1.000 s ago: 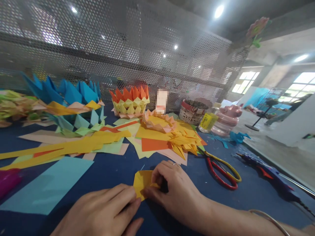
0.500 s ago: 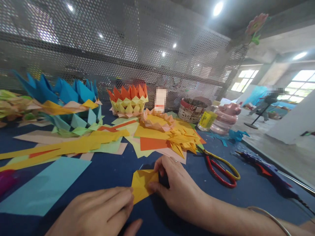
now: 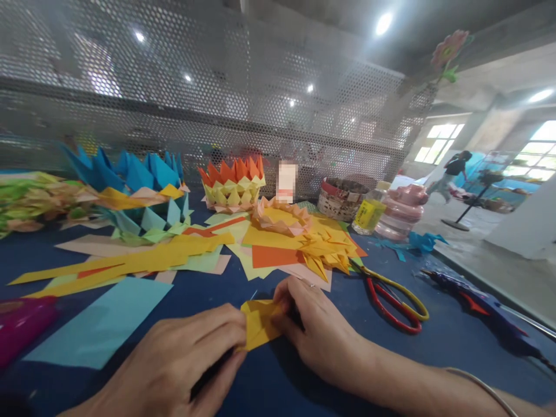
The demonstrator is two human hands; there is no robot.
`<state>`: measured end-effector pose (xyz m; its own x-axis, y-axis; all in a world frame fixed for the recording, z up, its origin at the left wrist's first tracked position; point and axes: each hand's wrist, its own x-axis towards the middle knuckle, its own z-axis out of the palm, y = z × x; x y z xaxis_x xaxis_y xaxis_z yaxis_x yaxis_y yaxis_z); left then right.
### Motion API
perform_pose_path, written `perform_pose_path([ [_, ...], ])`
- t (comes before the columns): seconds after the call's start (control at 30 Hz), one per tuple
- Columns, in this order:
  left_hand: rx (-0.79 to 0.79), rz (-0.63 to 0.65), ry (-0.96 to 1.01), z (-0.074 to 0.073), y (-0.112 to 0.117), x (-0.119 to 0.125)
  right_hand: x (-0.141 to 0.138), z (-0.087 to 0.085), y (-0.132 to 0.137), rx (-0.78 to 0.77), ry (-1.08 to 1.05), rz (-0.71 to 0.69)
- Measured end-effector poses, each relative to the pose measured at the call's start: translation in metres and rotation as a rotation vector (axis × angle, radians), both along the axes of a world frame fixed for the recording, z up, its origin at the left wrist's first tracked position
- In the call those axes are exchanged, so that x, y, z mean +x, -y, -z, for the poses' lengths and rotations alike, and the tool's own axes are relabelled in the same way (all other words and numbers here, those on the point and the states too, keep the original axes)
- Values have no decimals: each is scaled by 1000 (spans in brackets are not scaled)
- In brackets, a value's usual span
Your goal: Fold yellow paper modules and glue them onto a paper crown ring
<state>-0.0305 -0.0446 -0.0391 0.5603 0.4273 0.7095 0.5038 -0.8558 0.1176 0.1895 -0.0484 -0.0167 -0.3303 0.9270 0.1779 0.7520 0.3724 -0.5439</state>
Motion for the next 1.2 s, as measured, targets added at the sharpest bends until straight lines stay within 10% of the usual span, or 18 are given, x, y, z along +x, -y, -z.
perform_pose_path([
  [0.67, -187, -104, -122, -1, -16, 2, 0, 3, -14, 443, 181, -152],
  [1.2, -13, 140, -205, -18, -8, -3, 2, 0, -11, 356, -42, -281],
])
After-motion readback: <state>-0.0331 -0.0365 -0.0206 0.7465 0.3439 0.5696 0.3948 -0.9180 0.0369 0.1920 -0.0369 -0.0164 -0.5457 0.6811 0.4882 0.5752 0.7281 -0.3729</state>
